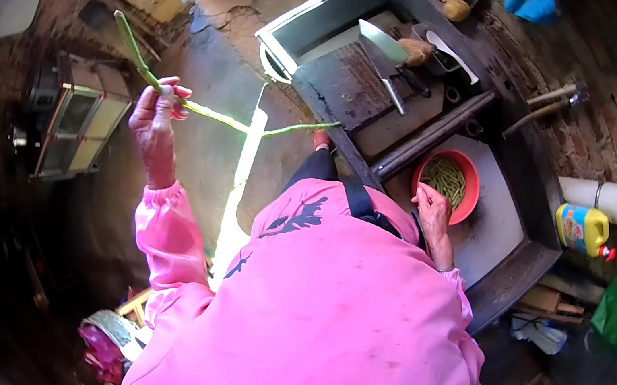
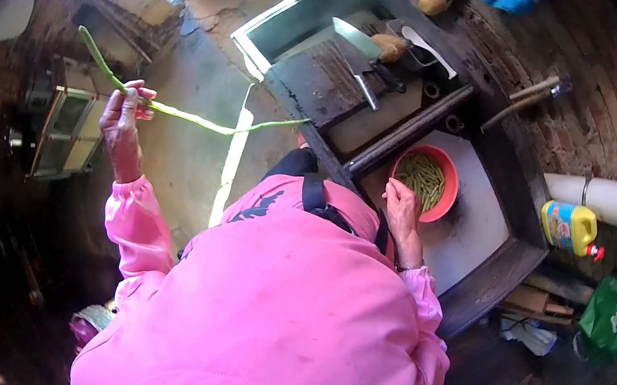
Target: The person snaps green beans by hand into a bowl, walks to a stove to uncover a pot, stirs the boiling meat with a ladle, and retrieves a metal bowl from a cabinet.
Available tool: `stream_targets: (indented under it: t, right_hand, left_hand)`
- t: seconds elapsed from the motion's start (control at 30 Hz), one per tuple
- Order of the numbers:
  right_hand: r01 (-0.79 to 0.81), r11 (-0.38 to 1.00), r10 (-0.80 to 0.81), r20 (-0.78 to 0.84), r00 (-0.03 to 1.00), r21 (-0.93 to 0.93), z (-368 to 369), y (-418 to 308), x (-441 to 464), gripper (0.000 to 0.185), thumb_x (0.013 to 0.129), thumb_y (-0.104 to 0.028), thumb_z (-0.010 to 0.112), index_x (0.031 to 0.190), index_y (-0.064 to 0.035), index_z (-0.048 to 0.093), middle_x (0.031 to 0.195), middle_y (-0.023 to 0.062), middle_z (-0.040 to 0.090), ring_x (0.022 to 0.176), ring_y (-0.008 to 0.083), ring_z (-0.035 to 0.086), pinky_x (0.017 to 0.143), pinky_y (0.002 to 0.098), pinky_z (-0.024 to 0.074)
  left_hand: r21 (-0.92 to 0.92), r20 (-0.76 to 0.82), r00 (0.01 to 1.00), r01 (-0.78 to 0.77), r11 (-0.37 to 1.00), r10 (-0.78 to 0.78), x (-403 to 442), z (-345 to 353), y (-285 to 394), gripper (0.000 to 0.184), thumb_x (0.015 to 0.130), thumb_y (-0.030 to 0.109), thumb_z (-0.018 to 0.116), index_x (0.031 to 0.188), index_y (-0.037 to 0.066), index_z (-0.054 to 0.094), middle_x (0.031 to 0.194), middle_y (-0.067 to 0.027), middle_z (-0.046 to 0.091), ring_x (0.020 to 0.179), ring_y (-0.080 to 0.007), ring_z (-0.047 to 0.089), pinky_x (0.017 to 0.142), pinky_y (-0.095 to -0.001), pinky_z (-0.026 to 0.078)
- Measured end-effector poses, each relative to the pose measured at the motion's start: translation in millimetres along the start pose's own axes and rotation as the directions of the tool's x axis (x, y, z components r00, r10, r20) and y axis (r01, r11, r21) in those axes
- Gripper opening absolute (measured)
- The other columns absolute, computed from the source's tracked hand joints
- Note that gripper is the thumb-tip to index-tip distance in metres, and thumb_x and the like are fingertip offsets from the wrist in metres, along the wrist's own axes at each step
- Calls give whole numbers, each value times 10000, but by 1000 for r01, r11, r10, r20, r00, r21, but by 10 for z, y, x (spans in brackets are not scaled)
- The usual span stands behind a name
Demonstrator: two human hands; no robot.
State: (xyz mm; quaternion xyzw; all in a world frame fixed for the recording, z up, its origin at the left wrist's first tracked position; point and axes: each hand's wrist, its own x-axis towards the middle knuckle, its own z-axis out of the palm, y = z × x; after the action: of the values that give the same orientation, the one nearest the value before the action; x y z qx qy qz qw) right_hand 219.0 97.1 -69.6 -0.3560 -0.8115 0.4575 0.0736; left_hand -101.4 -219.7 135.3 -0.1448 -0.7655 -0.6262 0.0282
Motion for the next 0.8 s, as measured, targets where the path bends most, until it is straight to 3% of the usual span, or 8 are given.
stream_targets:
  t: [0.23,0.4,0.5,0.63,0.8]
  right_hand:
    - [113,992,-107,109,988,-50,80,-321,176,281,903,-176,541,1076,23,637,730,96,675,652,148,627,616,276,486]
    - [184,982,-177,123,977,-47,163,-353,239,284,901,-173,545,1082,27,635,728,90,674,621,124,590,605,271,472]
    - [108,993,-99,144,985,-56,215,-297,251,286,900,-181,549,1080,23,637,728,85,675,620,120,597,588,268,472]
    - [135,989,-122,185,975,-60,353,-302,272,293,900,-203,553,1081,10,643,718,74,670,625,122,621,560,264,490]
    - [-123,984,81,294,952,130,536,-644,254,266,921,-178,551,1105,-6,640,732,60,658,587,86,604,535,201,483]
  left_hand:
    - [-91,-8,993,114,989,-115,-440,-89,-424,170,925,111,539,1023,3,626,825,-66,671,665,-82,589,557,-195,455]
    - [-168,52,970,245,955,-239,-415,-136,-633,220,919,189,545,1020,11,627,824,-98,682,599,-84,586,564,-206,468]
    - [-167,68,963,270,948,-262,-398,-104,-595,230,916,200,545,1010,4,623,814,-99,681,595,-89,582,569,-218,478]
    - [-226,113,957,286,931,-267,-401,-89,-583,217,914,185,554,996,-1,628,813,-97,682,598,-86,590,576,-216,498]
    - [-224,147,959,269,937,-240,-426,-128,-639,151,899,115,536,962,1,613,790,-52,647,593,-55,549,529,-174,440]
